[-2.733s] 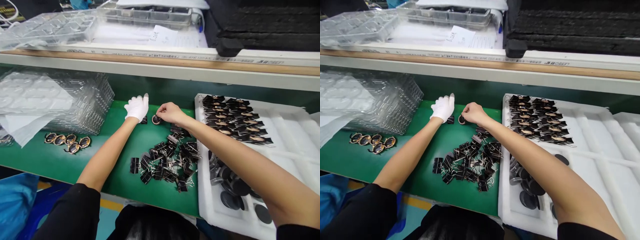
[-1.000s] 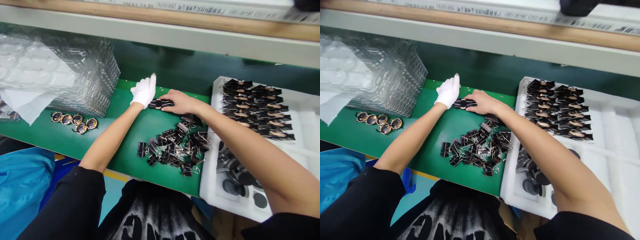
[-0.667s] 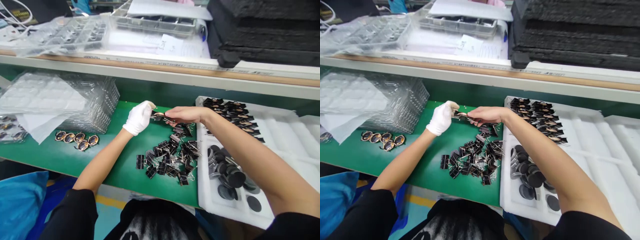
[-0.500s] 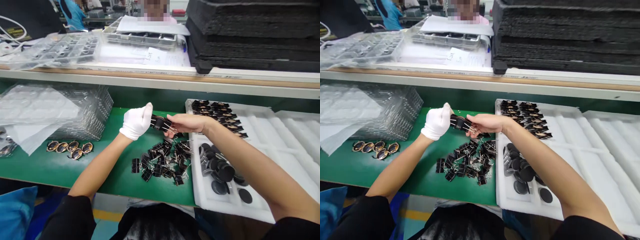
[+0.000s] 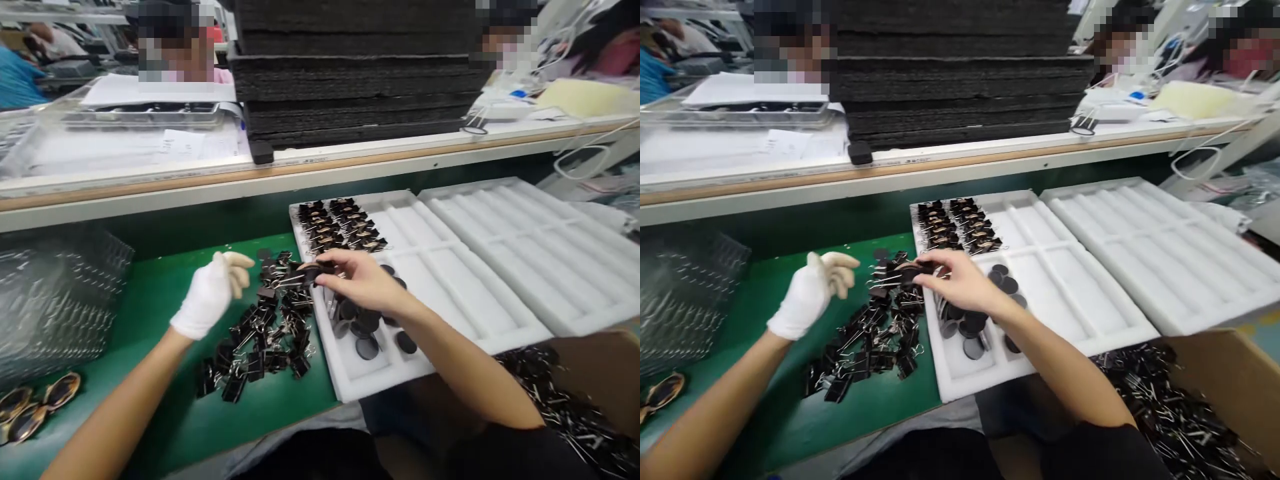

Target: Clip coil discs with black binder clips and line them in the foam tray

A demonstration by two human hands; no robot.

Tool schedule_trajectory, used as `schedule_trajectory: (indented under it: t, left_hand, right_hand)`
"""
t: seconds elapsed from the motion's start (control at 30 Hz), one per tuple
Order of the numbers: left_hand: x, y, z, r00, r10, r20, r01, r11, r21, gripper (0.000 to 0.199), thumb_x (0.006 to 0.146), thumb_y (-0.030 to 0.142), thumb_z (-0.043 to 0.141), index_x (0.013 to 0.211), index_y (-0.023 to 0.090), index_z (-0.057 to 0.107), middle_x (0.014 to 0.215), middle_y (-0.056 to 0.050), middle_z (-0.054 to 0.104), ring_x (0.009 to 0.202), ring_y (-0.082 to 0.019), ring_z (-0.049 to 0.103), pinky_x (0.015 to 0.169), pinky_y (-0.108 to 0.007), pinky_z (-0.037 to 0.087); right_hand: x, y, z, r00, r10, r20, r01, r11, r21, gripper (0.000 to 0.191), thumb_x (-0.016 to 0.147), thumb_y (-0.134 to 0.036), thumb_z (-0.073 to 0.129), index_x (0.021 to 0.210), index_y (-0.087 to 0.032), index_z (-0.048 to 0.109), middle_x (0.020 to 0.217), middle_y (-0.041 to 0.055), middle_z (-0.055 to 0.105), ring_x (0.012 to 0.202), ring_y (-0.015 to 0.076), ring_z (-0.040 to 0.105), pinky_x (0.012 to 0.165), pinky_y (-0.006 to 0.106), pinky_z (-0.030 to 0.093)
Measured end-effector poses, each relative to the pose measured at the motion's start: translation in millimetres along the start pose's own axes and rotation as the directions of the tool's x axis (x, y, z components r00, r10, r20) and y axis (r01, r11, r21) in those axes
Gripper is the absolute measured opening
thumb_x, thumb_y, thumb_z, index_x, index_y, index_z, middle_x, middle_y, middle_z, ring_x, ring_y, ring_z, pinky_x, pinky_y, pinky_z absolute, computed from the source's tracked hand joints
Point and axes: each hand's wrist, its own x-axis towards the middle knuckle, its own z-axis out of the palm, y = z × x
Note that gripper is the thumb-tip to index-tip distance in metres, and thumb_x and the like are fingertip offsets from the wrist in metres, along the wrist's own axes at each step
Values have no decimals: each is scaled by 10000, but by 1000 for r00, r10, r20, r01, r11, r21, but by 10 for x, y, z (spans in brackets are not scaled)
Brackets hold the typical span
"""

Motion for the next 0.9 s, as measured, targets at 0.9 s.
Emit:
schedule_trajectory:
  t: [0.9]
  left_hand:
    - [11, -911, -399, 976, -194, -100, 208, 965, 160, 538, 992, 666, 363, 981, 243, 695, 734, -40, 660, 666, -258, 621, 723, -431, 497]
  right_hand:
    - [1292, 1990, -2208, 926, 89, -367, -247, 878, -409, 338, 816, -275, 681, 1141, -211, 751, 1301, 118, 716, 1220, 303, 644, 1121, 475, 465]
